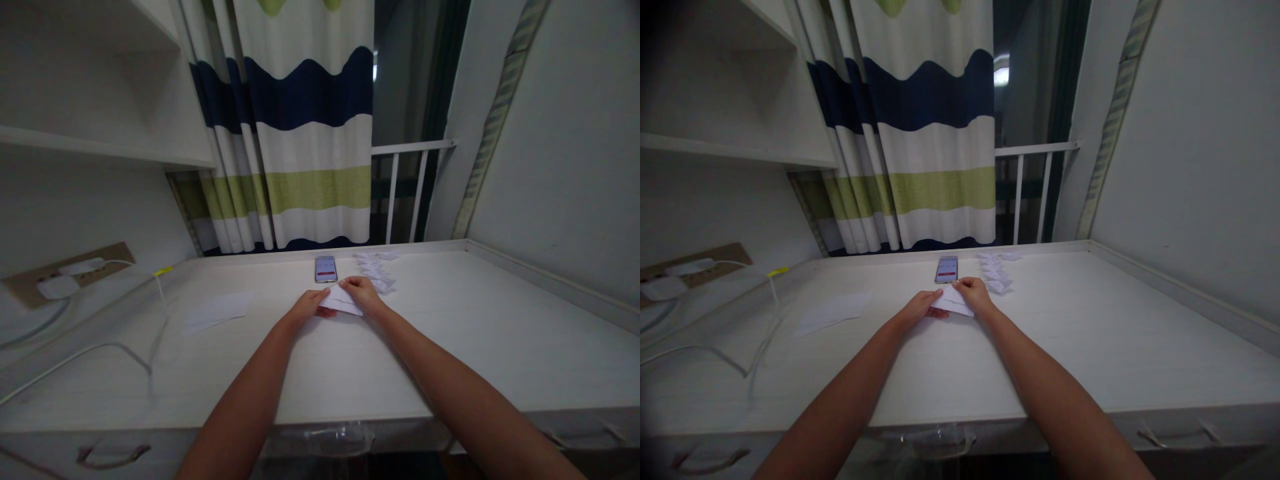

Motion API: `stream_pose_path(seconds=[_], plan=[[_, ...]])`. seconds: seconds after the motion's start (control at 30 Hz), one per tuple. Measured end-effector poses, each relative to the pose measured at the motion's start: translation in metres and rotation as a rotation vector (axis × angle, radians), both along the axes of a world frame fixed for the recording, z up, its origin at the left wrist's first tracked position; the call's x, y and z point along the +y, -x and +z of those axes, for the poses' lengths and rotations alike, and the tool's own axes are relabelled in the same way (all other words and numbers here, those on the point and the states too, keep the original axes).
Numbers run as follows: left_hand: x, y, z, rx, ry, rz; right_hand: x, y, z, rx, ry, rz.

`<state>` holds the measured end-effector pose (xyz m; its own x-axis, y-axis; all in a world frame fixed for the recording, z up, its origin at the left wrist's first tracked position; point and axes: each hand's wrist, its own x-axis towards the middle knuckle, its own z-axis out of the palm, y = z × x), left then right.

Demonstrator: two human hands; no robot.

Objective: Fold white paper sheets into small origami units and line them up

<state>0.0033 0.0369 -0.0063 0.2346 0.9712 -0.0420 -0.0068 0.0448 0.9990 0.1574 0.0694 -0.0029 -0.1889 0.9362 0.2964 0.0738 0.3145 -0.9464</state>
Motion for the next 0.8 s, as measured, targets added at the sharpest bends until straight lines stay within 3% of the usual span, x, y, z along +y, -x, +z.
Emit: stream_pose_path(seconds=[0.53,0.8], plan=[[-0.0014,0.0002,0.0048,0.006,0.009,0.041,0.0032,-0.0018,-0.0030,0.004,-0.028,-0.036],[-0.0027,0.0004,0.0038,0.126,-0.308,-0.041,-0.0007,0.0067,-0.0058,0.002,0.002,0.015]])
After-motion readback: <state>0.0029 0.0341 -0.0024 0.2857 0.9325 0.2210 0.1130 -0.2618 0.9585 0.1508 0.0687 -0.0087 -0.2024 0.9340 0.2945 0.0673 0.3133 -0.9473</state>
